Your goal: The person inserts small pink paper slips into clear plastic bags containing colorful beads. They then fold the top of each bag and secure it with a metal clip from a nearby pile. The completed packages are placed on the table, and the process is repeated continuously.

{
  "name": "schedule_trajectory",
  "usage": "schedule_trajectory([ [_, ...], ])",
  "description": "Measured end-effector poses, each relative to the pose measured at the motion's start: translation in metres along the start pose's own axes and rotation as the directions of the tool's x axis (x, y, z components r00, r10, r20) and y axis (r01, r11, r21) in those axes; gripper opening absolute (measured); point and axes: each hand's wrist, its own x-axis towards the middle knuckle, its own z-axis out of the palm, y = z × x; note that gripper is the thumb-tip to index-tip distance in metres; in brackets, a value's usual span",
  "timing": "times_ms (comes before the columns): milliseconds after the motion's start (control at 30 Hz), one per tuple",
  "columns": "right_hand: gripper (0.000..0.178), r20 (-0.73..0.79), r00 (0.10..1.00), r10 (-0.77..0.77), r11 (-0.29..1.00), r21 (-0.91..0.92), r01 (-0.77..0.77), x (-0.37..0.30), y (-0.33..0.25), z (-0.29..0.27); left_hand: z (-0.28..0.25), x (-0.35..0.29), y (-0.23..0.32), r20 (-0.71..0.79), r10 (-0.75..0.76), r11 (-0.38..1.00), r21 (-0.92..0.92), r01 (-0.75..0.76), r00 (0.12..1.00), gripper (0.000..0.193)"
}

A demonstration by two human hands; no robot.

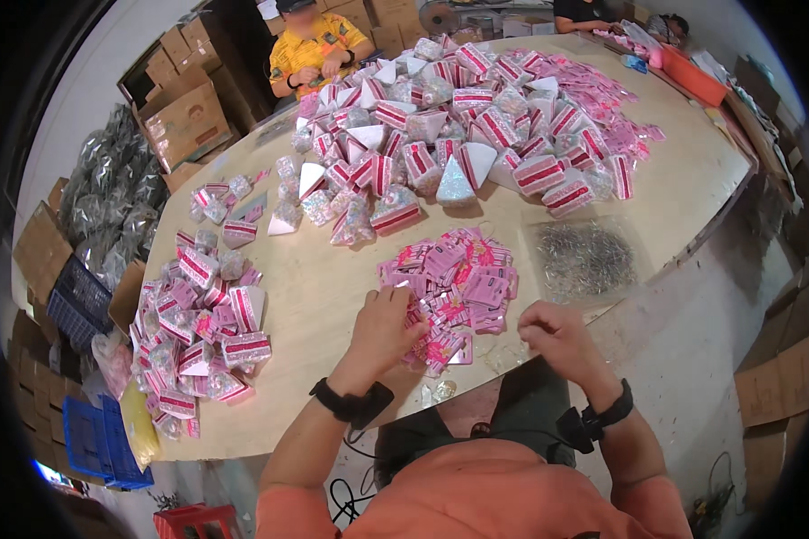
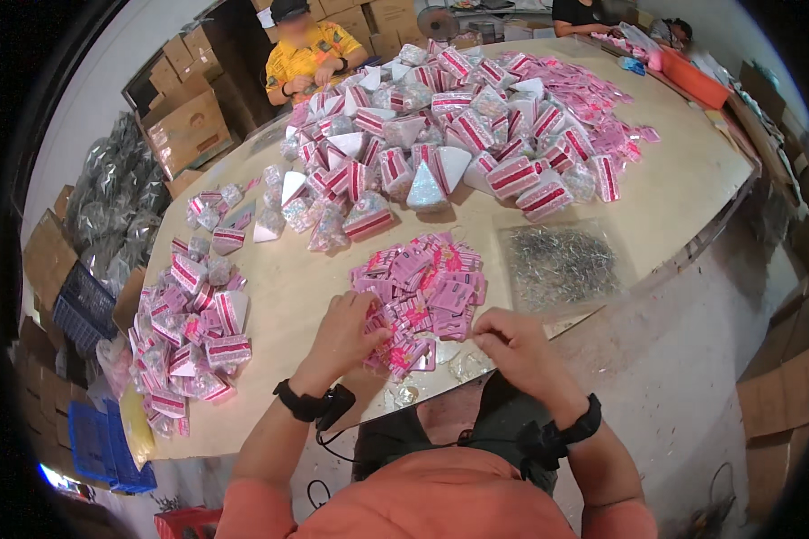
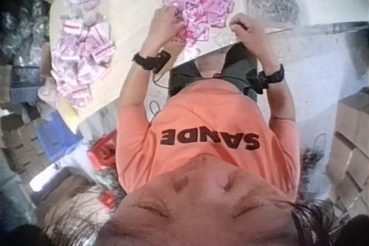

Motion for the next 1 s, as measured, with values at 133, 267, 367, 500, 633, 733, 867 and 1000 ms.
schedule_trajectory([
  [133, 0.007, 0.047, 0.998, 0.031, 0.998, 0.045, -0.033, -0.004, 0.004, 0.01, 0.007, 0.003, -0.001, 0.092, -0.041, 0.999, 0.012, 0.04, 0.995, 0.032],
  [267, 0.005, -0.025, 1.0, -0.002, 0.998, 0.063, 0.004, -0.004, 0.01, 0.012, -0.007, 0.004, -0.003, 0.08, -0.07, 0.987, -0.142, 0.081, 0.994, 0.024],
  [367, 0.004, -0.042, 0.999, -0.009, 0.993, 0.118, 0.014, 0.0, 0.011, 0.016, -0.02, 0.004, -0.002, 0.048, -0.163, 0.956, -0.241, 0.17, 0.985, 0.02],
  [500, 0.004, -0.011, 0.998, 0.065, 0.946, 0.319, -0.058, 0.004, 0.005, 0.022, -0.03, 0.002, -0.006, -0.015, -0.198, 0.906, -0.384, 0.177, 0.98, 0.015],
  [633, 0.007, -0.013, 0.996, 0.084, 0.873, 0.483, -0.067, 0.01, 0.002, 0.031, -0.037, -0.002, 0.001, 0.082, -0.417, 0.485, -0.822, 0.298, 0.905, 0.012],
  [733, 0.007, -0.046, 0.993, 0.111, 0.808, 0.586, -0.063, 0.016, 0.0, 0.04, -0.04, -0.01, 0.014, 0.151, -0.441, 0.273, -0.916, 0.293, 0.885, 0.015],
  [867, 0.007, 0.009, 0.984, 0.176, 0.709, 0.692, -0.133, 0.022, 0.005, 0.051, -0.038, -0.02, 0.033, 0.189, -0.386, 0.176, -0.946, 0.273, 0.903, 0.018],
  [1000, 0.009, 0.059, 0.985, 0.163, 0.519, 0.843, -0.137, 0.024, 0.002, 0.063, -0.031, -0.023, 0.038, 0.227, -0.36, 0.128, -0.949, 0.289, 0.905, 0.016],
])
